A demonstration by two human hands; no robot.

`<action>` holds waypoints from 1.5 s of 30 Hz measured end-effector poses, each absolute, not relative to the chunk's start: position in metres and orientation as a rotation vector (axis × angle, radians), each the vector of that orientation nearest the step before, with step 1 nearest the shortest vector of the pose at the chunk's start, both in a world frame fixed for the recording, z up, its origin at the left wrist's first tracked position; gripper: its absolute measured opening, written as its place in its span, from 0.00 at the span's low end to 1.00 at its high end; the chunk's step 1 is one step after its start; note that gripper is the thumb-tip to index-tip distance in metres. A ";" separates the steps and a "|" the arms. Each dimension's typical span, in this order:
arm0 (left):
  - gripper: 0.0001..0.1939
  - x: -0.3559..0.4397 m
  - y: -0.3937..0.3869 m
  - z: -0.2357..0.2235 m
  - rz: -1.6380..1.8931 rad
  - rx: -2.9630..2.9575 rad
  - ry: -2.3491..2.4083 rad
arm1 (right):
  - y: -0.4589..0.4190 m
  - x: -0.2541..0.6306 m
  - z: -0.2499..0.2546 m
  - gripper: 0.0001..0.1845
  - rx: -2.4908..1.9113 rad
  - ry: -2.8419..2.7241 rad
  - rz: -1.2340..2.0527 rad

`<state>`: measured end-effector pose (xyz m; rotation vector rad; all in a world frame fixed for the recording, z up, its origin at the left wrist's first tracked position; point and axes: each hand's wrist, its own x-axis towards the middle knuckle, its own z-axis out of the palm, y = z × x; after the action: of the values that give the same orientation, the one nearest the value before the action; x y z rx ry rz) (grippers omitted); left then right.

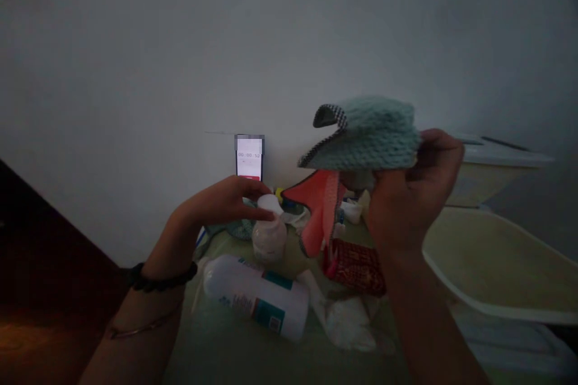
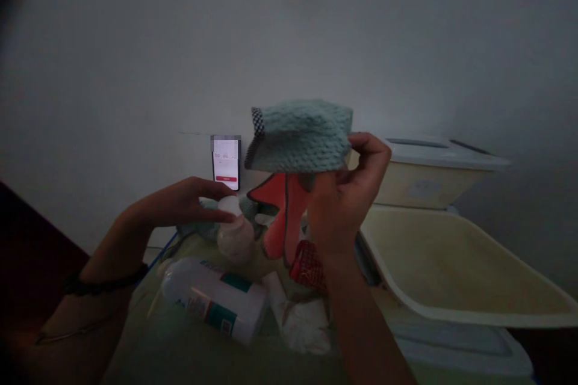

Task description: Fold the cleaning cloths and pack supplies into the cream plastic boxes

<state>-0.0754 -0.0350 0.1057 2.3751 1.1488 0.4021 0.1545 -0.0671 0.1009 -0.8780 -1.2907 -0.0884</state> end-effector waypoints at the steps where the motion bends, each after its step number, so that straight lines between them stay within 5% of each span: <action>1: 0.20 -0.076 -0.034 0.105 0.401 2.380 1.168 | -0.064 0.154 0.100 0.13 -0.865 -1.231 -0.124; 8: 0.19 -0.076 -0.031 0.102 0.278 2.350 1.143 | -0.049 0.157 0.069 0.22 -1.634 -2.098 0.230; 16: 0.19 -0.079 -0.028 0.097 0.246 2.236 1.088 | -0.041 0.157 0.037 0.35 -1.823 -2.386 0.384; 22: 0.21 -0.079 -0.026 0.094 0.211 2.205 1.109 | -0.034 0.154 0.030 0.12 -1.843 -2.368 0.261; 34: 0.26 -0.074 -0.029 0.096 0.279 2.333 1.063 | -0.047 0.152 0.080 0.10 -1.451 -1.833 -0.100; 40: 0.29 -0.054 -0.043 0.104 0.425 2.451 1.003 | -0.056 0.143 0.086 0.05 -1.015 -1.536 0.042; 45: 0.13 -0.035 -0.046 0.103 0.693 2.529 1.009 | -0.063 0.137 0.092 0.04 -0.860 -1.551 0.220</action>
<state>-0.0354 -0.0460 0.1029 2.5292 1.0092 0.6925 0.1372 -0.0634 0.0922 -0.8604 -1.5506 0.2203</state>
